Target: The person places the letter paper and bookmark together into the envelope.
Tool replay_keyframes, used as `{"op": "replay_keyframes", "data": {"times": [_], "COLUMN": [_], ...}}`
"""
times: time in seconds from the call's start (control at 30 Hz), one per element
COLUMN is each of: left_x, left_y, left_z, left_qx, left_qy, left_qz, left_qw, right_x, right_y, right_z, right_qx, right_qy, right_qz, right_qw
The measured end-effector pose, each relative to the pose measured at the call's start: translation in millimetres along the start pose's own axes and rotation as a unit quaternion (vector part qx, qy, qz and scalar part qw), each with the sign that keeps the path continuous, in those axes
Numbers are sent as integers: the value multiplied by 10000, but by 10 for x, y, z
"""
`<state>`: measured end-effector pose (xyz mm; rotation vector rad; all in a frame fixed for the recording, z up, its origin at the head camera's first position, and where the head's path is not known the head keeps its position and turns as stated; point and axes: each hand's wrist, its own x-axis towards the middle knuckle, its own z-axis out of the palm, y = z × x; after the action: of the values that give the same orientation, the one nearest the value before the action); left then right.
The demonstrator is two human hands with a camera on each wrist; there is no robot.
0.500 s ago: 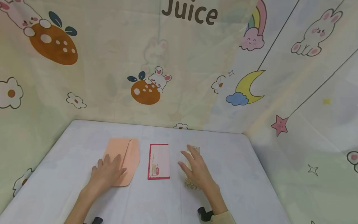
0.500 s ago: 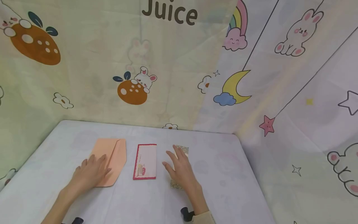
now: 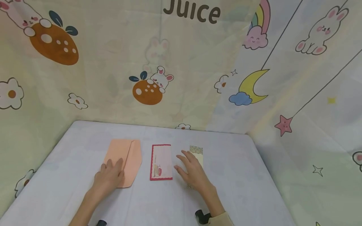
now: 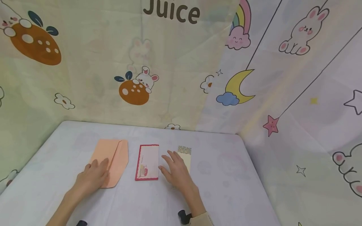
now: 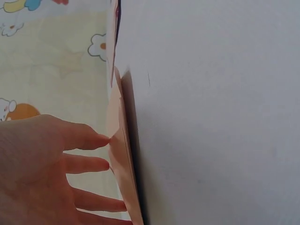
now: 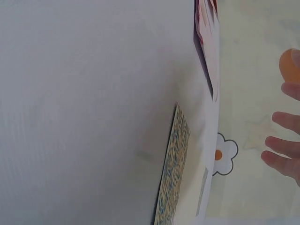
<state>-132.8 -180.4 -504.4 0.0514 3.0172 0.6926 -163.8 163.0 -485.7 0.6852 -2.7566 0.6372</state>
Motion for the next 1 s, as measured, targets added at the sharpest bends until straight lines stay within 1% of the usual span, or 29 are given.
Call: {"op": "replay_keyframes", "data": {"times": [0.1,0.2,0.43,0.63,0.77,1.0], "left_x": [-5,7,-2,-4,-5,1], "left_y": [-8,-14,2,6,5,-8], "left_z": [7,14,19,25,30,52], "left_qx": [-64,-49,-65,3,23,29], "left_qy": [72,65,77,80,82,135], "left_qz": [-5,-34,-87,-113,-117,-91], "left_qw": [10000,10000,9999,9999,9999,9999], "right_x": [13,28,67,76,93,134], "right_y": [-52,-93,-172,-241,-292,-372], "right_z": [29,64,157,229,281,333], "right_qx": [40,69,131,177,91,2], "right_qy": [-138,-260,-342,-554,-666,-720], "right_qz": [40,-2,-379,-371,-428,-614], "right_qw": [9999,9996,9986,9976,9968,9955]}}
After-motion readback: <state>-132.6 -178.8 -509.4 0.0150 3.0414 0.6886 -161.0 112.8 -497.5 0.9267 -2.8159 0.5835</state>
